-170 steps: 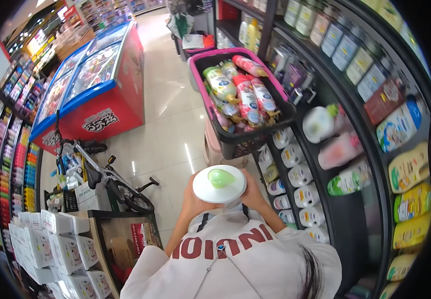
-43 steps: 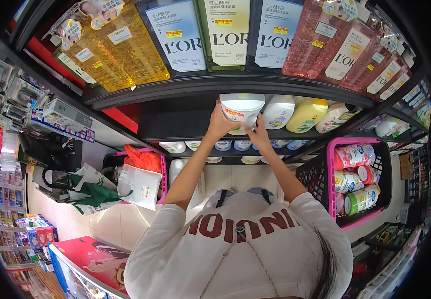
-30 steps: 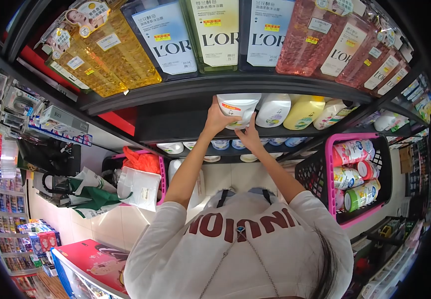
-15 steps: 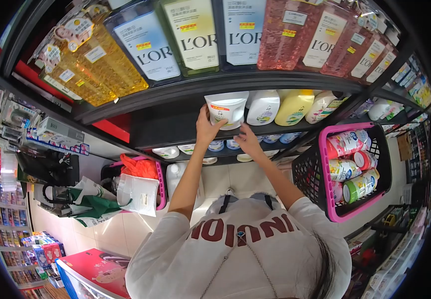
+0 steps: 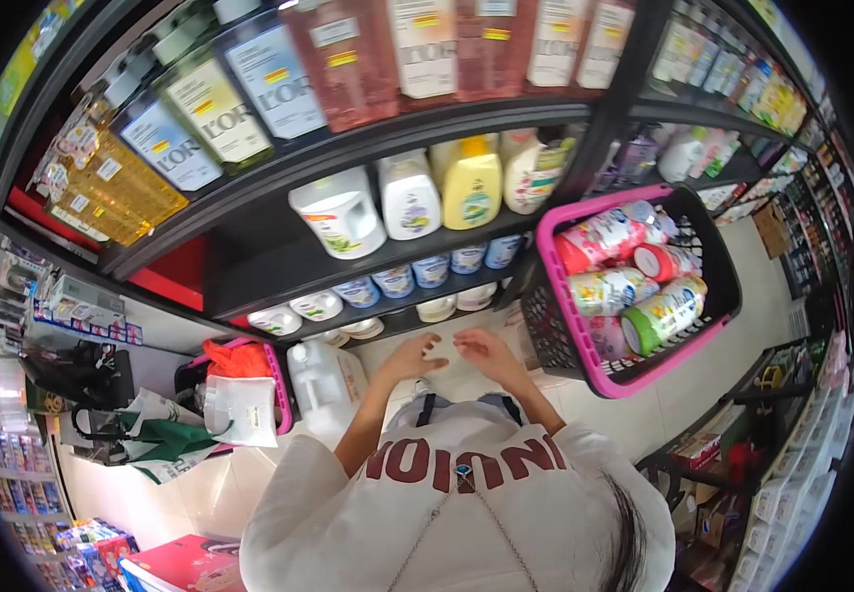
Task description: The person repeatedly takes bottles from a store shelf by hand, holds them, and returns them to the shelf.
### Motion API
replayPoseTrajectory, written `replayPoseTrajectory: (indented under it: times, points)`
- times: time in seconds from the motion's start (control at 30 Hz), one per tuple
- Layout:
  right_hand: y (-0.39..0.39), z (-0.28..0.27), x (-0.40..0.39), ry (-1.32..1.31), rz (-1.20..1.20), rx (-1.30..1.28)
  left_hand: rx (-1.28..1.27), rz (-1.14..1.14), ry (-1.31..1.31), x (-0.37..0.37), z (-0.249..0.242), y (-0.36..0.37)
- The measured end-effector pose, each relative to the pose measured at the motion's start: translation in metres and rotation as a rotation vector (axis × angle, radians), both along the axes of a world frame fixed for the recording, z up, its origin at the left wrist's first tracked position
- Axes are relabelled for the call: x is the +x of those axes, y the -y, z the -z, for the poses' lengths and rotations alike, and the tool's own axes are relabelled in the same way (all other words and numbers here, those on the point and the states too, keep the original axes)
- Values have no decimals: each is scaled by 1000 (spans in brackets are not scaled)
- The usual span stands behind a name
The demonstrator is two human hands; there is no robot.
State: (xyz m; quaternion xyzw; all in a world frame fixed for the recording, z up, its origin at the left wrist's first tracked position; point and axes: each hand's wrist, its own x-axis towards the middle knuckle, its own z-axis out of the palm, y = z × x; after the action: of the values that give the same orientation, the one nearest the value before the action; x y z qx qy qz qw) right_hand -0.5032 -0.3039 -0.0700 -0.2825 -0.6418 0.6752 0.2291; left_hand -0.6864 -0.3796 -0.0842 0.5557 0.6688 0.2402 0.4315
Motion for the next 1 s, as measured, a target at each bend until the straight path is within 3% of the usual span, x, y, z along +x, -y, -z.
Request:
replayPoseTrajectory:
  times: [0.2, 0.47, 0.57, 0.8, 1.0]
  points:
    - [18, -47, 129, -22, 82, -48, -28, 141, 92, 128, -1, 1]
    - [60, -61, 287, -60, 271, -149, -12, 437, 198, 270, 12, -21]
    - [75, -53, 332, -46, 521, -218, -14, 667, 168, 321, 2, -34]
    - [95, -42, 399, -41, 1032, -218, 71, 939, 133, 396, -27, -73]
    - [75, -35, 450, -50, 1142, -245, 107, 1020, 146, 449, -45, -125]
